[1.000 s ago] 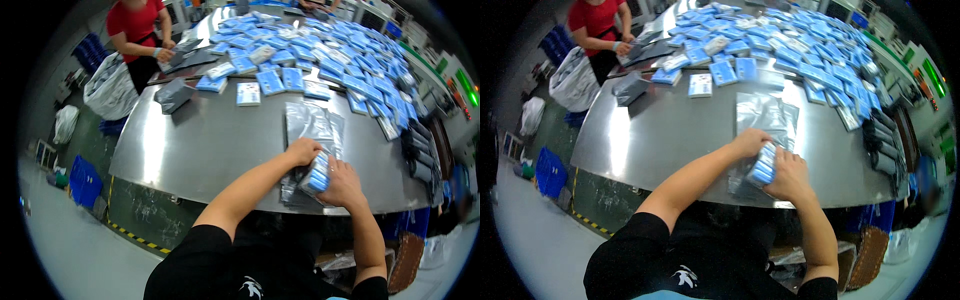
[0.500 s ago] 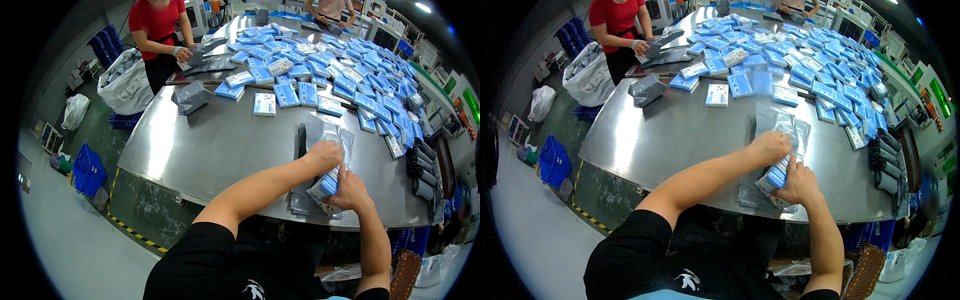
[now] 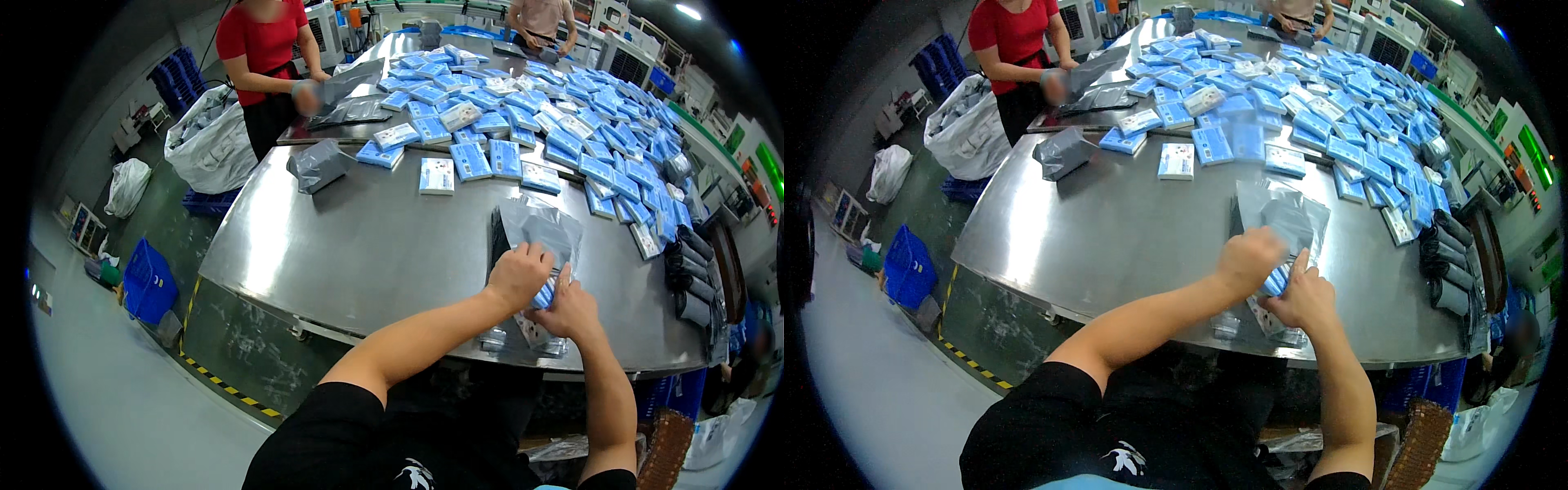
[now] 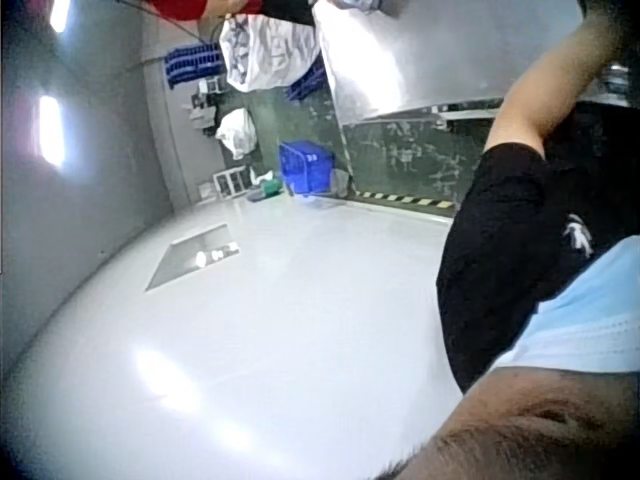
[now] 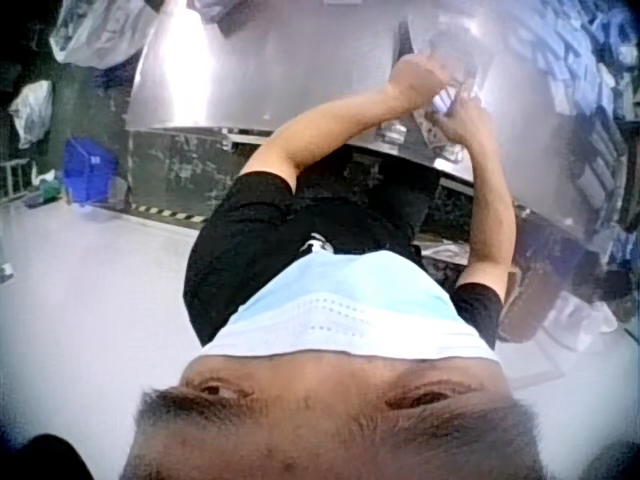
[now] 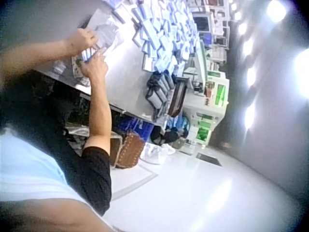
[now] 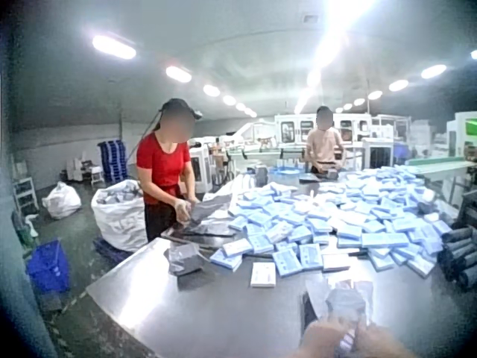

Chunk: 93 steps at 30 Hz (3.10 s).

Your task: The person stands at a metal table in a factory setting and packs small blue boxes into clear plastic bags. They pick up a stack of boxes, insert them into a bag, and seal it before moving the finished package aside. The process is repeated continuously with a coworker visible in the background performing similar tasks.

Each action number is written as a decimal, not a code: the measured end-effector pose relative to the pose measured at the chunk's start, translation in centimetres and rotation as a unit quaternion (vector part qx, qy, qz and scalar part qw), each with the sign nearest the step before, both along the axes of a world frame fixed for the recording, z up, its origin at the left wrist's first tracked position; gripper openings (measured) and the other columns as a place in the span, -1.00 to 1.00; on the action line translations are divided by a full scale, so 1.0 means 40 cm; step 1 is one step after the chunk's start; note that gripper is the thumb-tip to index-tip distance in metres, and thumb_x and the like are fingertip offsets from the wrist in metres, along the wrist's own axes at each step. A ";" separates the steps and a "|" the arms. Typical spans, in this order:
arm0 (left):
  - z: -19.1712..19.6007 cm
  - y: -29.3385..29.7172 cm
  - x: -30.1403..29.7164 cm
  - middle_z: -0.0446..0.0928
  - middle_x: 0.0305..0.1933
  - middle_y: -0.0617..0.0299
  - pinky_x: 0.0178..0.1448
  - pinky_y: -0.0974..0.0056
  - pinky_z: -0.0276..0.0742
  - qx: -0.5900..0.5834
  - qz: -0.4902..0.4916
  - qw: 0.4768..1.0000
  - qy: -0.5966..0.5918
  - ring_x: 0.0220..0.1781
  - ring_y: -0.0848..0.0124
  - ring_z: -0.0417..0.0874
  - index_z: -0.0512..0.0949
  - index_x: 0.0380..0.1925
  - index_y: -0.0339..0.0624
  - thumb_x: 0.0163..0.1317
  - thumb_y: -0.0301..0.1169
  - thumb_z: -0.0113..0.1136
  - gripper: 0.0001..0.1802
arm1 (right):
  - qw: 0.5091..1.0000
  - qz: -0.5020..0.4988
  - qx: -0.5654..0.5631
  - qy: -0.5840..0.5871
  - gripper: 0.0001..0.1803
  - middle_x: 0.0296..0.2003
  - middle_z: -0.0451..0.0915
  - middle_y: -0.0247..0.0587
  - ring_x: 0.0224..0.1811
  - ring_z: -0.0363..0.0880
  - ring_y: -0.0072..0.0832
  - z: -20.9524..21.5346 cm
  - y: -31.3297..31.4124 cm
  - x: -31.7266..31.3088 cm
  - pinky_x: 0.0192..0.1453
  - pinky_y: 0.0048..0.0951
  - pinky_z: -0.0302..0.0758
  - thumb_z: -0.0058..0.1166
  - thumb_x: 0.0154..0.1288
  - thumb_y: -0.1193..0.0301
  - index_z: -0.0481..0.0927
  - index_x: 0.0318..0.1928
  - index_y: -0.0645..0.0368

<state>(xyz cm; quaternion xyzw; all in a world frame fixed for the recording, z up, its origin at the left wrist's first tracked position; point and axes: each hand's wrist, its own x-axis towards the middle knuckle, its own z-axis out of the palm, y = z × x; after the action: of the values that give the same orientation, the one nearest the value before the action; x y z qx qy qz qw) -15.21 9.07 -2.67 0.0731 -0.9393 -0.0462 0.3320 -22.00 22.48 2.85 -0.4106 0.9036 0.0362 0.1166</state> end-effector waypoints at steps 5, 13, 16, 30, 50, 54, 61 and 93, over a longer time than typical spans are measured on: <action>-0.031 -0.023 0.011 0.51 -0.32 0.13 -0.27 0.27 0.63 0.001 0.018 0.999 -0.039 -0.23 0.23 0.64 0.51 -0.37 -0.18 -0.02 -0.47 0.21 -0.83 | 0.999 -0.034 0.022 -0.006 0.34 -0.01 0.58 0.28 -0.01 0.65 -0.04 -0.002 -0.017 -0.002 0.04 -0.24 0.59 0.28 -0.03 -0.25 -0.01 0.41 0.59; -0.011 0.015 0.040 0.47 -0.39 0.13 -0.27 0.29 0.59 -0.021 -0.084 0.996 0.028 -0.31 0.24 0.60 0.48 -0.42 -0.20 -0.07 -0.48 0.21 -0.83 | 0.999 -0.043 -0.001 0.004 0.35 -0.16 0.67 0.20 -0.15 0.69 0.00 -0.024 -0.020 -0.042 -0.06 -0.19 0.60 0.30 -0.08 -0.24 0.01 0.39 0.62; -0.031 0.014 0.039 0.46 -0.42 0.15 -0.28 0.28 0.58 -0.031 -0.110 0.992 0.059 -0.35 0.26 0.58 0.46 -0.45 -0.19 -0.06 -0.46 0.20 -0.85 | 0.998 -0.050 0.026 0.016 0.33 -0.21 0.69 0.13 -0.13 0.70 -0.11 -0.014 -0.033 -0.034 -0.06 -0.23 0.60 0.33 -0.08 -0.19 0.01 0.41 0.60; -0.139 0.012 0.081 0.50 -0.07 -0.02 0.03 0.10 0.53 0.322 -0.038 0.944 0.066 -0.06 0.08 0.58 0.48 -0.14 -0.23 0.08 -0.54 0.16 -0.71 | 0.994 -0.076 -0.039 -0.067 0.22 0.11 0.47 0.36 0.07 0.57 0.15 -0.026 0.005 -0.081 0.12 -0.08 0.53 0.14 0.02 -0.30 -0.09 0.55 0.04; -0.093 0.087 0.103 0.61 -0.30 -0.05 -0.09 -0.02 0.59 0.233 -0.045 0.955 -0.176 -0.23 -0.02 0.64 0.50 -0.35 -0.26 0.19 -0.47 0.08 -0.91 | 0.968 -0.171 -0.171 -0.070 0.15 0.14 0.51 0.32 0.19 0.51 0.09 -0.048 0.010 -0.094 0.24 -0.15 0.43 0.29 -0.05 -0.03 0.08 0.49 0.22; -0.099 0.087 0.111 0.60 -0.24 -0.01 -0.06 0.01 0.59 0.256 -0.045 0.958 -0.118 -0.17 0.01 0.65 0.51 -0.24 -0.25 0.22 -0.40 0.15 -0.83 | 0.946 -0.152 -0.267 -0.102 0.10 0.14 0.54 0.24 0.16 0.55 -0.02 -0.071 0.036 -0.139 0.23 -0.23 0.44 0.31 -0.02 0.06 0.11 0.48 0.25; -0.055 0.059 0.103 0.54 -0.07 -0.02 0.03 0.01 0.56 0.330 -0.053 0.942 -0.001 0.00 0.00 0.60 0.44 -0.01 -0.26 0.10 -0.44 0.25 -0.58 | 0.745 -0.202 -0.439 -0.459 -0.34 -0.03 0.57 -0.11 -0.09 0.59 -0.45 -0.032 0.058 -0.136 -0.03 -0.44 0.51 0.13 0.25 0.29 0.30 0.33 0.24; -0.082 0.082 0.207 0.70 -0.26 0.04 -0.08 -0.01 0.62 0.375 0.026 0.902 -0.211 -0.18 0.04 0.73 0.66 -0.18 -0.02 0.22 -0.20 0.14 -0.74 | 0.939 -0.164 -0.298 -0.056 -0.03 0.29 0.21 0.29 0.29 0.36 0.15 -0.009 0.017 0.022 0.32 -0.11 0.41 0.32 0.03 0.01 0.25 0.42 0.10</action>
<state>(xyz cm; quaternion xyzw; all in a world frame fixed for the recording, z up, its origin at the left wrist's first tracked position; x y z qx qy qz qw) -6.93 12.36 -5.94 0.2243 -0.8984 -0.3701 0.0755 -21.14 23.16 2.50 -0.2736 0.9199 -0.2776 0.0435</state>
